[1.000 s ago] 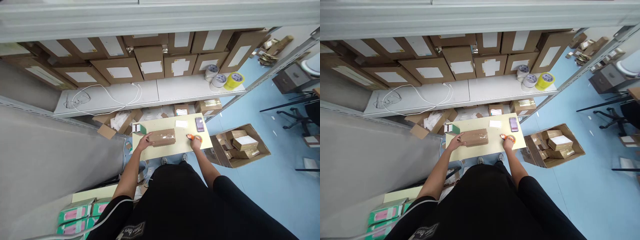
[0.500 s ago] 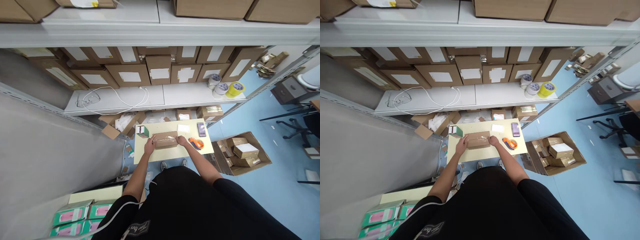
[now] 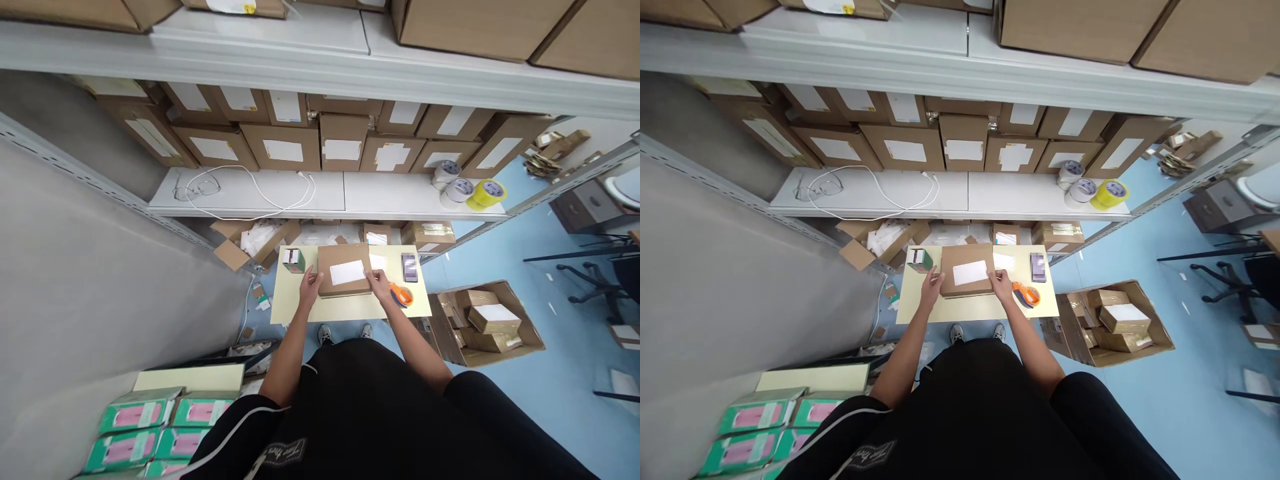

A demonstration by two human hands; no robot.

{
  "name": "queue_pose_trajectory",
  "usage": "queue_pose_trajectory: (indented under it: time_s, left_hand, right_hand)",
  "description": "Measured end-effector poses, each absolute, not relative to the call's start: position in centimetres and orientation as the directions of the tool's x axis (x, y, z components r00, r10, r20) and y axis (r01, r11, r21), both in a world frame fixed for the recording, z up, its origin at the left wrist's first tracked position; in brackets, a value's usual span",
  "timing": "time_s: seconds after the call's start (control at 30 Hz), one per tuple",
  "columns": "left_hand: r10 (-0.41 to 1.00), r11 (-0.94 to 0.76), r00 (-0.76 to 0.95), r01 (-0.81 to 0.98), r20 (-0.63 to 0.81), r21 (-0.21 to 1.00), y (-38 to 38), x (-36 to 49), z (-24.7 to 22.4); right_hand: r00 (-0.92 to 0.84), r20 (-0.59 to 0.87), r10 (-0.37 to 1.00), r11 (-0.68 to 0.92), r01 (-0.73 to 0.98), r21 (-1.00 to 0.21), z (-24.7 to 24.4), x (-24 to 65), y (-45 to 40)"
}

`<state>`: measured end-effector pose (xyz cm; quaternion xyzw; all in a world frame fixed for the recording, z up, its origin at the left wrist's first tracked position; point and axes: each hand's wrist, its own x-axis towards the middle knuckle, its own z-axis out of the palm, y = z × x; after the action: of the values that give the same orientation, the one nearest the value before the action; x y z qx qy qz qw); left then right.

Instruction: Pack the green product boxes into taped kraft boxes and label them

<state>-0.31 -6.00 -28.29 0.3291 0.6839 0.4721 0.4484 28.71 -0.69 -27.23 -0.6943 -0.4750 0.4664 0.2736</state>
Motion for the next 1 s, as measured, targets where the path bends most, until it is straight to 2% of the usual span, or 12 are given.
queue_pose_trajectory:
  time_s: [0.1, 0.23, 0.33, 0.4, 0.47, 0.57, 0.6, 0.67, 0.83, 1.0]
  left_hand:
    - [0.874, 0.432, -0.306, 0.13, -0.378, 0.892, -6.9, 1.0, -30.5]
    - [0.811, 0.585, -0.215, 0.307, -0.545, 0.751, -8.5, 2.3, -33.2]
    - [0.797, 0.603, -0.21, 0.315, -0.566, 0.733, -9.1, 2.6, -33.8]
    - [0.806, 0.592, -0.225, 0.288, -0.548, 0.752, -9.1, 2.6, -33.6]
    - [0.832, 0.548, -0.243, 0.217, -0.499, 0.808, -9.0, 2.4, -33.1]
    - [0.89, 0.411, -0.267, 0.123, -0.369, 0.903, -9.0, 1.7, -32.0]
    - [0.905, 0.371, -0.268, 0.116, -0.33, 0.922, -9.1, 1.5, -31.7]
    - [0.928, 0.318, -0.249, 0.138, -0.278, 0.938, -9.4, 1.1, -31.0]
    - [0.959, 0.265, -0.185, 0.316, -0.214, 0.911, -10.1, 1.5, -30.1]
    - [0.956, 0.263, -0.235, 0.411, -0.177, 0.873, -9.4, 2.7, -29.4]
  right_hand:
    - [0.072, -0.451, 0.89, -0.419, 0.517, -0.746, -29.2, 28.3, -1.8]
    - [0.053, -0.567, 0.822, -0.456, 0.657, -0.6, -31.6, 28.1, -3.9]
    - [0.057, -0.561, 0.826, -0.463, 0.638, -0.616, -32.4, 28.1, -4.6]
    - [0.056, -0.561, 0.826, -0.471, 0.615, -0.632, -32.2, 28.1, -4.4]
    - [0.035, -0.526, 0.849, -0.459, 0.541, -0.705, -31.4, 28.1, -3.9]
    - [-0.039, -0.402, 0.915, -0.377, 0.276, -0.884, -29.6, 28.8, -3.3]
    - [-0.066, -0.375, 0.925, -0.357, 0.19, -0.915, -29.0, 29.1, -3.2]
    - [-0.104, -0.385, 0.917, -0.372, 0.128, -0.92, -27.9, 29.8, -3.2]
    - [0.037, -0.501, 0.864, -0.493, 0.251, -0.833, -26.9, 30.2, -4.0]
    - [0.107, -0.388, 0.915, -0.398, 0.397, -0.827, -27.7, 29.5, -3.5]
